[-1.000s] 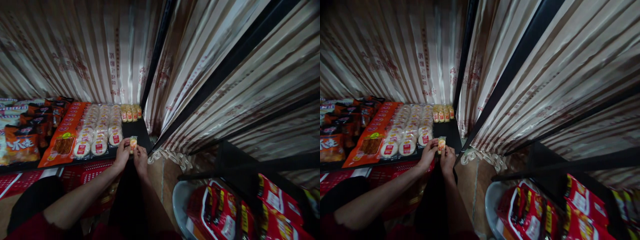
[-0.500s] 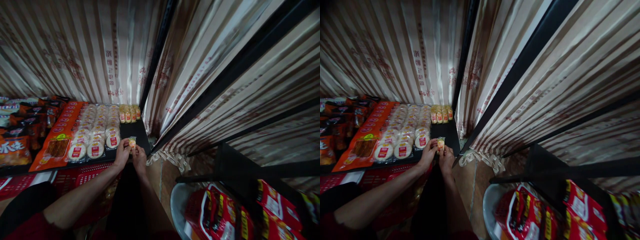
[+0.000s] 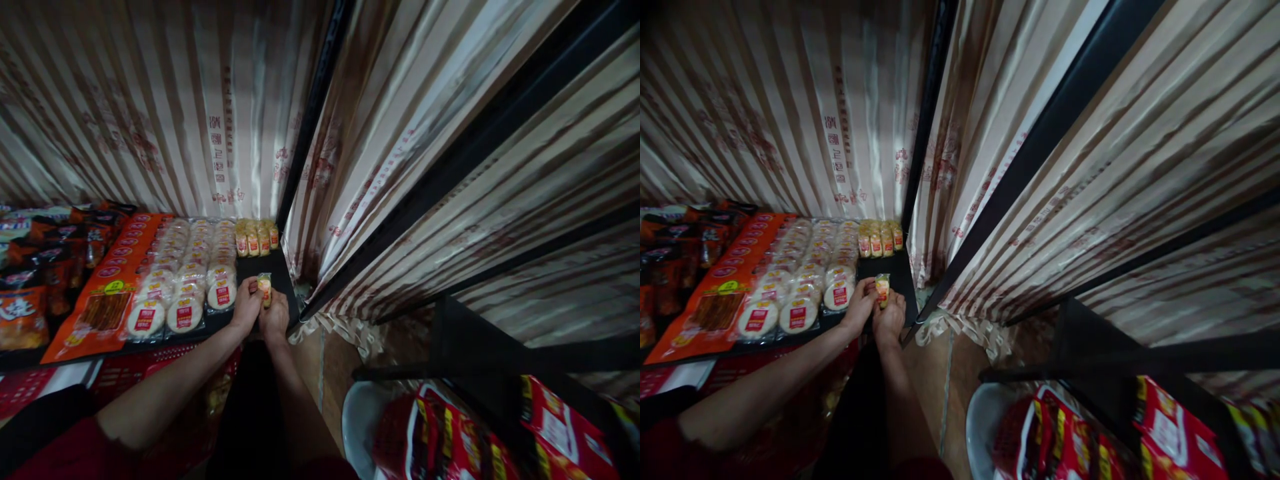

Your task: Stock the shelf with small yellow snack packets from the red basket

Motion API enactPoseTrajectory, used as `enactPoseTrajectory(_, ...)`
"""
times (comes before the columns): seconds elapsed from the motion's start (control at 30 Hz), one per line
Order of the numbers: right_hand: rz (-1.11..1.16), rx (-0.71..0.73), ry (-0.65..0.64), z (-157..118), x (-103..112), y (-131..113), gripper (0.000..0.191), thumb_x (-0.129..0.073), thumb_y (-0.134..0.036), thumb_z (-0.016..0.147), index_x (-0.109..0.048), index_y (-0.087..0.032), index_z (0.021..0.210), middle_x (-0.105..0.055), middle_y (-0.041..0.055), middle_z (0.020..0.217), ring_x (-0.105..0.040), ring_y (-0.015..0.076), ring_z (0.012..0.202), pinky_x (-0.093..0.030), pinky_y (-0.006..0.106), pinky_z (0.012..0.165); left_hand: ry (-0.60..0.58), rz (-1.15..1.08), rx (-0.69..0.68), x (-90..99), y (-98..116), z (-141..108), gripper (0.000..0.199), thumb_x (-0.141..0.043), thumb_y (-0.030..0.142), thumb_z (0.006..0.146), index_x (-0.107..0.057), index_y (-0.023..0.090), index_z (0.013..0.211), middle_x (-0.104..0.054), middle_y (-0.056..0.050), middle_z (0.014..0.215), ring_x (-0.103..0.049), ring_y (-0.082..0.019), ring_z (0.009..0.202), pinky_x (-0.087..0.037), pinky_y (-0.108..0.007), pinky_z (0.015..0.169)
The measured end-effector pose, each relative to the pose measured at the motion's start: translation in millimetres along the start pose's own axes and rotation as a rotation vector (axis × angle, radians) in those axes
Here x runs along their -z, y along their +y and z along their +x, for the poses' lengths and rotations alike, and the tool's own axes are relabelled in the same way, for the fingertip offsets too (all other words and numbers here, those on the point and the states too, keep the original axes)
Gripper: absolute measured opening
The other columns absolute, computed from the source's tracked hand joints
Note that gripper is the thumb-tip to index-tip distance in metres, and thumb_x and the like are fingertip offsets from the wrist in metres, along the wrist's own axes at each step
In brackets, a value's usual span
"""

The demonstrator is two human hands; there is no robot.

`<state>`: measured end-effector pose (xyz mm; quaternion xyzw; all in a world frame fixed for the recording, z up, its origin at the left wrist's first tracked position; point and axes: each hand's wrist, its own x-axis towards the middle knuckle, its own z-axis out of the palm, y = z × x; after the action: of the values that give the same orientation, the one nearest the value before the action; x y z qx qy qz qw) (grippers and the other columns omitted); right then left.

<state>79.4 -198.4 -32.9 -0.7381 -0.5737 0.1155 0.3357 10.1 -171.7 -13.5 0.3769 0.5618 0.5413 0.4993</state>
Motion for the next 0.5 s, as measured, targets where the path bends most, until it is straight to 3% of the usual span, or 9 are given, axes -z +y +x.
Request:
enactPoseTrajectory(0.3, 0.048, 0.016, 0.052, 10.9, -14.6, 3.8, 0.037, -0.046, -0.018, 0.079, -0.056, -0.014, 0.114, -0.058, 0.0122, 0.096, -0.052, 0.023, 0.091, -0.04, 0.033, 0.082, 0.02, 0.026, -0.033, -5.1, -6.6, 19.2, 0.028, -0.057, 0.012, 0.063, -0.06, 0.018, 0.091, -0.062, -0.004, 0.085, -0.06, -0.015, 0.082, -0.047, -0.03, 0.082)
enactPoseTrajectory(0.5, 0.026, 0.005, 0.073, 26.0, -15.1, 3.7, 0.038, -0.048, -0.022, 0.081, -0.055, -0.013, 0.117, -0.06, 0.0137, 0.1, -0.052, 0.0248, 0.092, -0.038, 0.035, 0.084, 0.03, 0.021, 0.033, -13.3, 2.1, 30.8, 0.031, -0.057, 0.012, 0.063, -0.059, 0.017, 0.093, -0.064, -0.005, 0.09, -0.06, -0.015, 0.081, -0.047, -0.028, 0.077)
